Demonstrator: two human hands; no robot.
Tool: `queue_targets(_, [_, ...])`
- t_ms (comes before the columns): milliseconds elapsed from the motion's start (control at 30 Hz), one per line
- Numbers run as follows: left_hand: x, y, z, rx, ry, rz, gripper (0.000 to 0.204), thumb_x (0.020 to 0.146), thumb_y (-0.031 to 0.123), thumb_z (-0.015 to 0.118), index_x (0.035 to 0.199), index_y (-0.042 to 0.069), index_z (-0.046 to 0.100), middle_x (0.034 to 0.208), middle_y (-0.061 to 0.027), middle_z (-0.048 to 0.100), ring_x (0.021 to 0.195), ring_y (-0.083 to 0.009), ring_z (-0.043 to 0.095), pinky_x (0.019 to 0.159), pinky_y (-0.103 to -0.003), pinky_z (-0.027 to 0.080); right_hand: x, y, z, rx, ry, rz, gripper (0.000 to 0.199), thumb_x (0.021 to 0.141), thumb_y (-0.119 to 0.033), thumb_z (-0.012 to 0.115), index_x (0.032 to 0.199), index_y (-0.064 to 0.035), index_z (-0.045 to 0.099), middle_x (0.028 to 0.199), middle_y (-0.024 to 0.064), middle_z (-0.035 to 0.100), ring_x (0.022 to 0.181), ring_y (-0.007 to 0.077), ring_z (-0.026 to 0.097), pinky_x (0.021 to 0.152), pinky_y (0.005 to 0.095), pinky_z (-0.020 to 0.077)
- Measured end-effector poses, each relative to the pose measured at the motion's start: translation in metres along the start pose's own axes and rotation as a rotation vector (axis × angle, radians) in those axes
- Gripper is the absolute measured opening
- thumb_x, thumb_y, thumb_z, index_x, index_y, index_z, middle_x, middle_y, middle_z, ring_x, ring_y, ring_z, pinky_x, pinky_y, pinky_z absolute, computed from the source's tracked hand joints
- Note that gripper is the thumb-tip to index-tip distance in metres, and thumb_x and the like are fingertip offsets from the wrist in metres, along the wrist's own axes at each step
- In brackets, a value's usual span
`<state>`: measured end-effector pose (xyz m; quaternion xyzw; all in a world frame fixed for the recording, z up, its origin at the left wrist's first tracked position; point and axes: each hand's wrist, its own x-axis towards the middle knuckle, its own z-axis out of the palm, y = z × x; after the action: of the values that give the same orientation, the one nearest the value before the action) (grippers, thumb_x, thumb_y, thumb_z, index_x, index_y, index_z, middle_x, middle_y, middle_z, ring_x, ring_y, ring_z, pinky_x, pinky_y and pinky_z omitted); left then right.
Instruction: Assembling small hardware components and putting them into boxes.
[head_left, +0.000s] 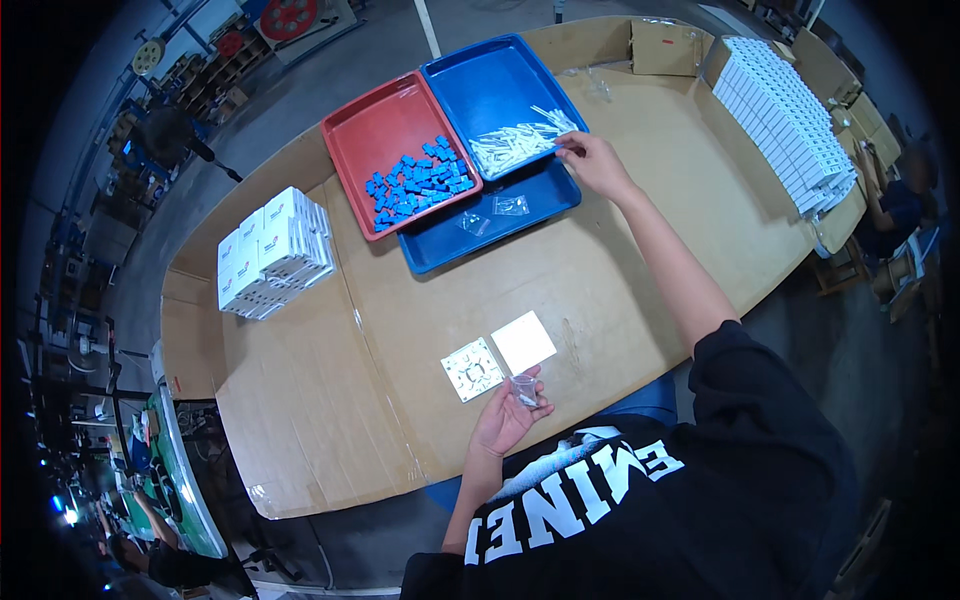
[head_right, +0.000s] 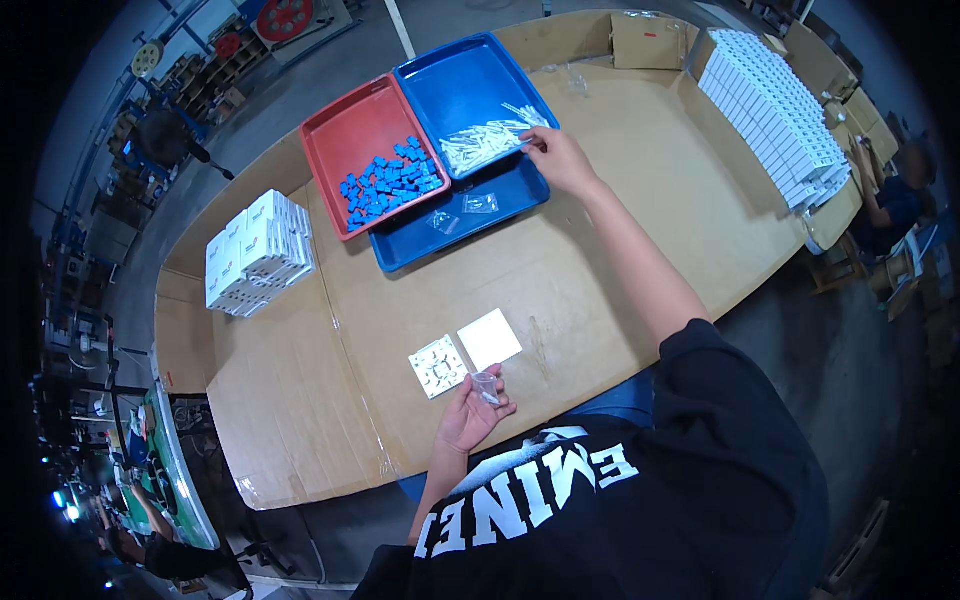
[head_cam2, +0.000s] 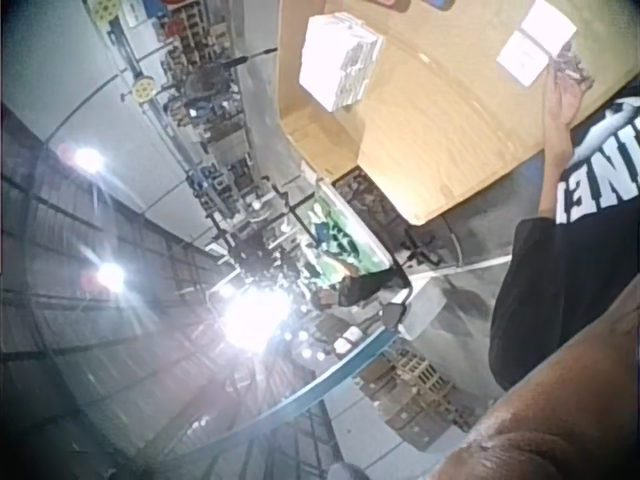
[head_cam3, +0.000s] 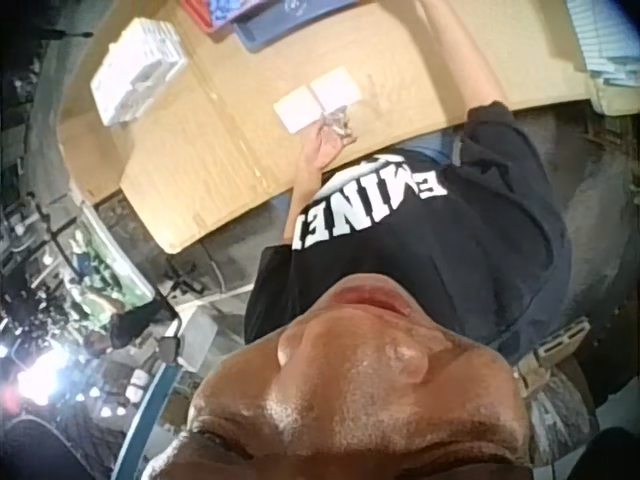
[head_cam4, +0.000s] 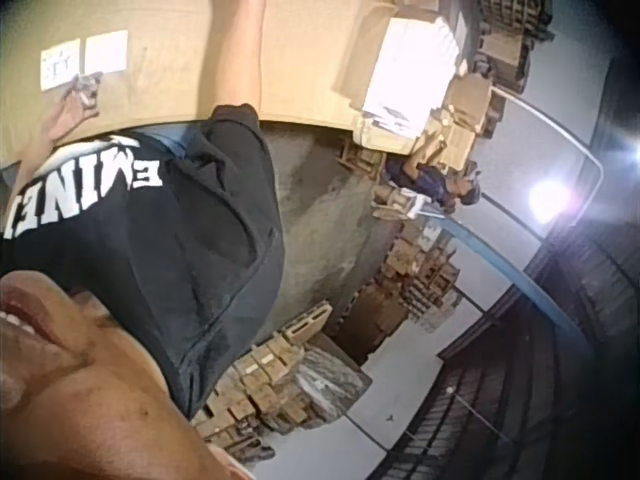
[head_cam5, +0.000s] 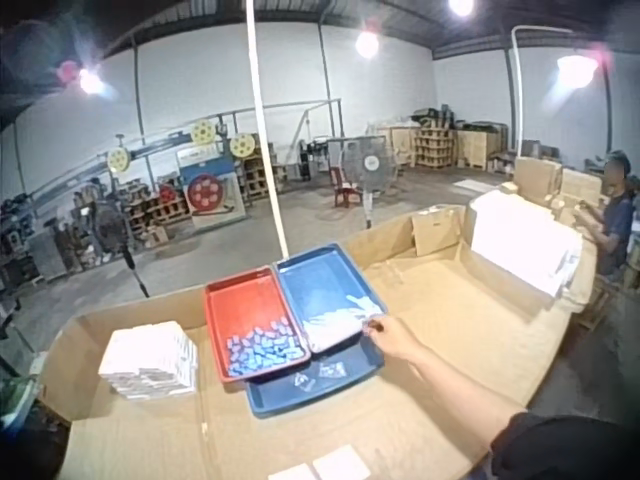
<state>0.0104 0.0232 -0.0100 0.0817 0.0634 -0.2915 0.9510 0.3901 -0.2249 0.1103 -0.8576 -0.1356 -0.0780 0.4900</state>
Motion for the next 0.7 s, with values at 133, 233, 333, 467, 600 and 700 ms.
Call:
queue_targets(133, [0.007, 0.001, -0.002, -0.013, -0.006, 0.02, 0.062, 0.11, 0.044, 0.043, 0.153, 0.0, 0.04, 0.131, -0.0152, 0.064, 0.111, -0.0313, 0.066, 0.106, -0.051, 0.049, 0.031, 0.011, 0.002, -0.276, 0.067, -0.021, 0.022, 0.094, -0.014, 0.065, 0.112, -0.007, 0.074, 0.104, 0.0147, 0.076, 0.098, 0.0297, 0.073, 0.085, 0.0412, 0.0561])
queue_targets(233, [0.008, 0.004, 0.011, 0.002, 0.052, 0.035, 0.064, 0.109, 0.043, 0.047, 0.155, 0.0, 0.038, 0.137, -0.0167, 0.061, 0.115, -0.0322, 0.065, 0.108, -0.051, 0.048, 0.049, 0.012, 0.004, -0.388, 0.034, -0.05, 0.022, 0.092, -0.013, 0.063, 0.111, -0.0091, 0.075, 0.11, 0.0141, 0.075, 0.1, 0.0327, 0.072, 0.087, 0.0446, 0.0558])
queue_targets(333, [0.012, 0.005, 0.021, -0.049, -0.007, 0.017, 0.062, 0.108, 0.033, 0.048, 0.157, -0.001, 0.033, 0.142, -0.02, 0.058, 0.122, -0.0346, 0.063, 0.112, -0.051, 0.047, 0.068, 0.025, 0.0, -0.403, -0.067, -0.114, 0.023, 0.091, -0.013, 0.063, 0.11, -0.0102, 0.076, 0.109, 0.0142, 0.075, 0.102, 0.0331, 0.071, 0.089, 0.0443, 0.0559])
queue_targets(467, [0.004, 0.007, 0.039, 0.064, 0.07, 0.065, 0.06, 0.104, 0.017, 0.048, 0.158, -0.002, 0.031, 0.144, -0.0242, 0.056, 0.127, -0.036, 0.061, 0.113, -0.049, 0.048, 0.07, 0.026, 0.013, -0.467, -0.164, -0.092, 0.023, 0.091, -0.014, 0.064, 0.108, -0.0115, 0.077, 0.107, 0.0144, 0.076, 0.102, 0.0338, 0.071, 0.09, 0.0454, 0.0558])
queue_targets(600, [0.004, 0.017, 0.07, 0.284, 0.273, 0.172, 0.063, 0.098, -0.002, 0.045, 0.158, -0.003, 0.029, 0.148, -0.0297, 0.05, 0.133, -0.0368, 0.058, 0.11, -0.045, 0.053, 0.078, 0.037, 0.023, -0.617, -0.133, -0.203, 0.021, 0.089, -0.014, 0.069, 0.108, -0.0104, 0.078, 0.102, 0.0161, 0.076, 0.097, 0.0344, 0.073, 0.086, 0.0446, 0.0572])
queue_targets(700, [0.006, 0.026, 0.102, 0.364, 0.275, 0.24, 0.059, 0.101, 0.004, 0.044, 0.158, -0.003, 0.029, 0.149, -0.0286, 0.051, 0.135, -0.0373, 0.056, 0.113, -0.048, 0.05, 0.091, 0.047, 0.021, -0.639, -0.132, -0.247, 0.019, 0.088, -0.014, 0.069, 0.105, -0.0088, 0.077, 0.1, 0.0158, 0.076, 0.096, 0.0329, 0.074, 0.085, 0.0438, 0.0577])
